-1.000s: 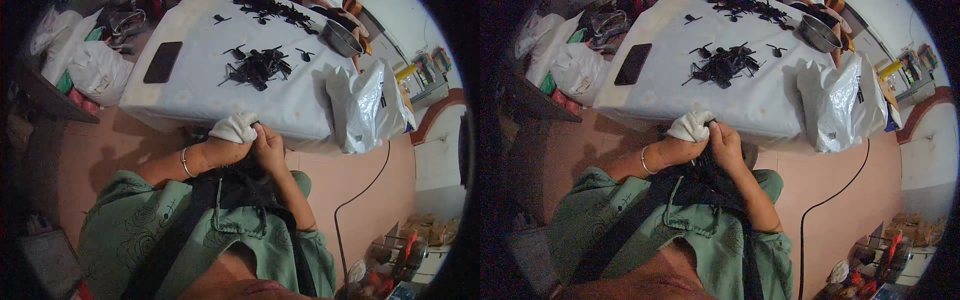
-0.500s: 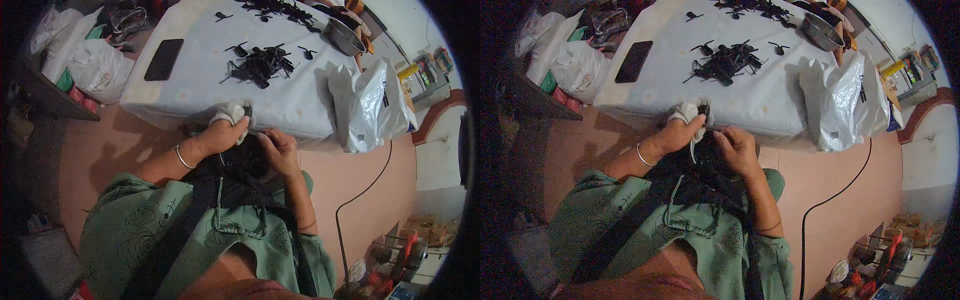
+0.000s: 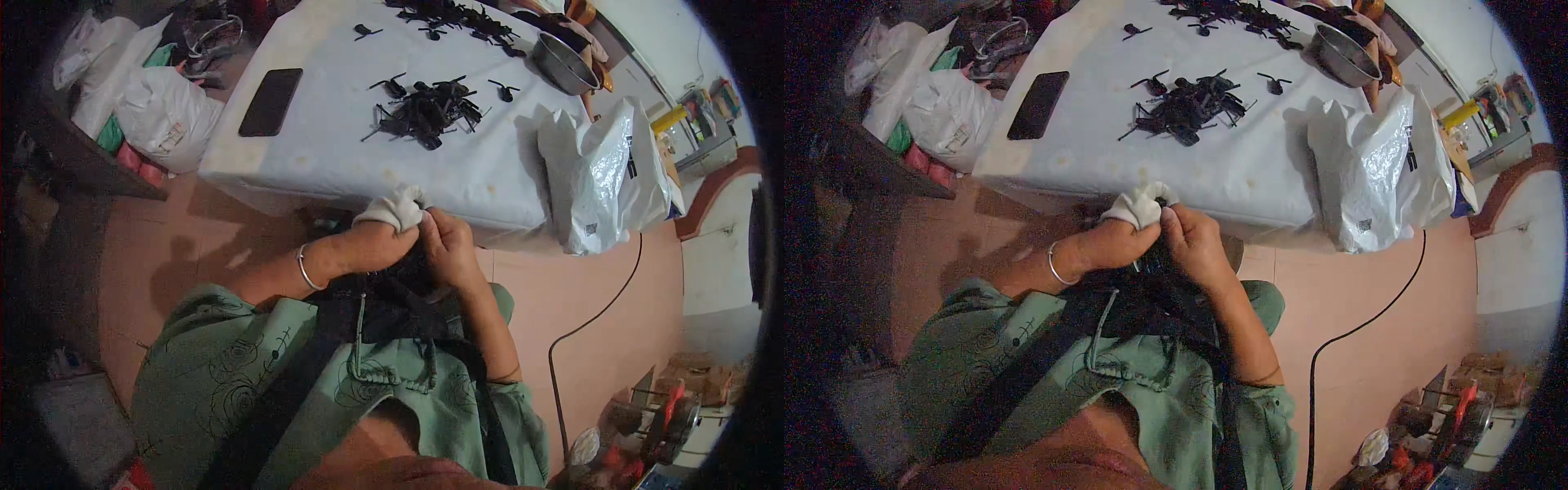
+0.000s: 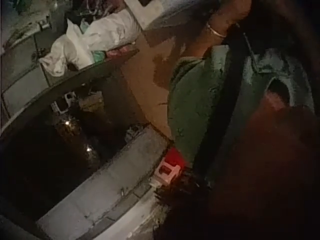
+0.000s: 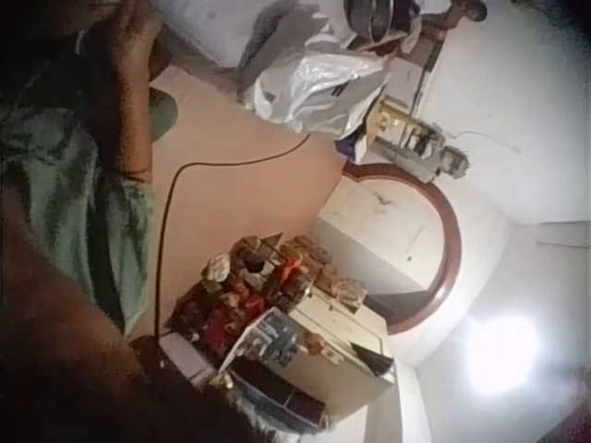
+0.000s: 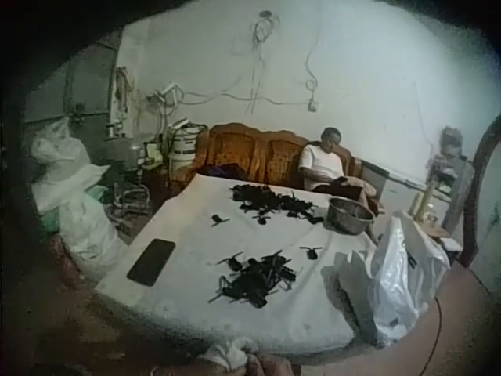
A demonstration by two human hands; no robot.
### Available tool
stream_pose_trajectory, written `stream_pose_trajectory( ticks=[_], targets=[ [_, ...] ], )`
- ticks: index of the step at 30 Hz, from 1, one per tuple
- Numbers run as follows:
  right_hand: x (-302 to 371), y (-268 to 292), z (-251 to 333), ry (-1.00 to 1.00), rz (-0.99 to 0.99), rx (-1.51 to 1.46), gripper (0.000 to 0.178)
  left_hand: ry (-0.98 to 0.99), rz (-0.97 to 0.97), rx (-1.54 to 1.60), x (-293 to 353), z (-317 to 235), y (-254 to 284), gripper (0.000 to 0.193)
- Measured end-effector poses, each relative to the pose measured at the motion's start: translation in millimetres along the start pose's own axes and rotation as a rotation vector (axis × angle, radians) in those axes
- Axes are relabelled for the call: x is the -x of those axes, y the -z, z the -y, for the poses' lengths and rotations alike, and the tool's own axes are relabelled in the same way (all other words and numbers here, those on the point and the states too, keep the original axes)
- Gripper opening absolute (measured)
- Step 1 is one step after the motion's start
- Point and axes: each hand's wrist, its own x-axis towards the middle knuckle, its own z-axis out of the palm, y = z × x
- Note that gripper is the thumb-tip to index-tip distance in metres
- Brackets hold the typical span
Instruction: Assembling small black plastic components by hand at a workstation.
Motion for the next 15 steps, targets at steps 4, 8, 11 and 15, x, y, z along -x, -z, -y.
stream_pose_trajectory(
  ticks=[4, 8, 11, 15],
  targets=[
    [0, -16, -22, 0.072, -0.097, -0.122, 0.023, -0.164, -0.052, -0.284, 3, -3, -5, 0.016],
    [-6, -2, -19, -0.028, 0.055, -0.176, 0.023, -0.339, 0.340, -0.837, 8, -3, 13, 0.027],
    [-26, 16, -33, -0.043, 0.012, 0.077, 0.022, -0.069, 0.140, -0.485, -4, -7, 18, 0.029],
    [-64, 16, -18, 0.029, -0.202, 0.454, 0.018, -0.140, 0.043, -0.411, 2, 3, 24, 0.024]
  ],
)
